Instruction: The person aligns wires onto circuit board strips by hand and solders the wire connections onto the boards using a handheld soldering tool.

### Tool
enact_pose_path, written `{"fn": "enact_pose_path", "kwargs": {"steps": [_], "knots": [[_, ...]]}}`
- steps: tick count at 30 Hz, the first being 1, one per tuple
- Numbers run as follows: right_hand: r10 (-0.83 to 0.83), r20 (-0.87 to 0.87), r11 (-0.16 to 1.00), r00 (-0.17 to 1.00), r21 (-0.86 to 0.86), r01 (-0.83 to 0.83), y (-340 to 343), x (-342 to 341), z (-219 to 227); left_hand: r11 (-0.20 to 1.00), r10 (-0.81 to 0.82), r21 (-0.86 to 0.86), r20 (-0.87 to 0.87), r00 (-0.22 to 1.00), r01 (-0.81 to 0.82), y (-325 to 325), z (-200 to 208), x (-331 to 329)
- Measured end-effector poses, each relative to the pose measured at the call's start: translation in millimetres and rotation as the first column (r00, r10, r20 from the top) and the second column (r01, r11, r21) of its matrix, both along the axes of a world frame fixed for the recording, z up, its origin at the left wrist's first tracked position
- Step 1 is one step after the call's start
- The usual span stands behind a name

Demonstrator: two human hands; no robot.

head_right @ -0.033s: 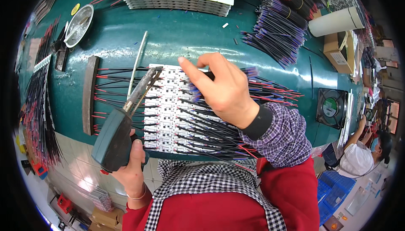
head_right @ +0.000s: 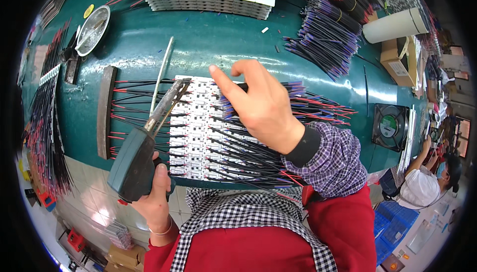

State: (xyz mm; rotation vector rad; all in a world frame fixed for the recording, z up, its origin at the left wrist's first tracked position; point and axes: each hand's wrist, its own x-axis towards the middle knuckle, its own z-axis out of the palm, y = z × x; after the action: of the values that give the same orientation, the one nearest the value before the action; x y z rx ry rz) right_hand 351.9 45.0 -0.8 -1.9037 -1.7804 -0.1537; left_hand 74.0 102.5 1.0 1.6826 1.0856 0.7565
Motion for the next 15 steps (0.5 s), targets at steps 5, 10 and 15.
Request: {"fn": "enact_pose_path", "kwargs": {"steps": [5, 10, 15], "knots": [[0.003, 0.037, 0.992, 0.999, -0.129, 0.002, 5, -11, -10, 0.998, -0.064, 0.009, -0.008, 0.998, 0.064, 1, -4, -6], [0.079, 0.013, 0.997, 0.997, -0.015, -0.078, 0, -7, -20, 0.999, -0.049, -0.025, -0.012, 0.999, 0.048, -2, -1, -6], [0.084, 0.081, 0.996, 0.993, 0.026, -0.086, 5, -9, -23, 0.998, -0.061, -0.006, -0.012, 0.998, 0.061, -4, 0, -4]]}}
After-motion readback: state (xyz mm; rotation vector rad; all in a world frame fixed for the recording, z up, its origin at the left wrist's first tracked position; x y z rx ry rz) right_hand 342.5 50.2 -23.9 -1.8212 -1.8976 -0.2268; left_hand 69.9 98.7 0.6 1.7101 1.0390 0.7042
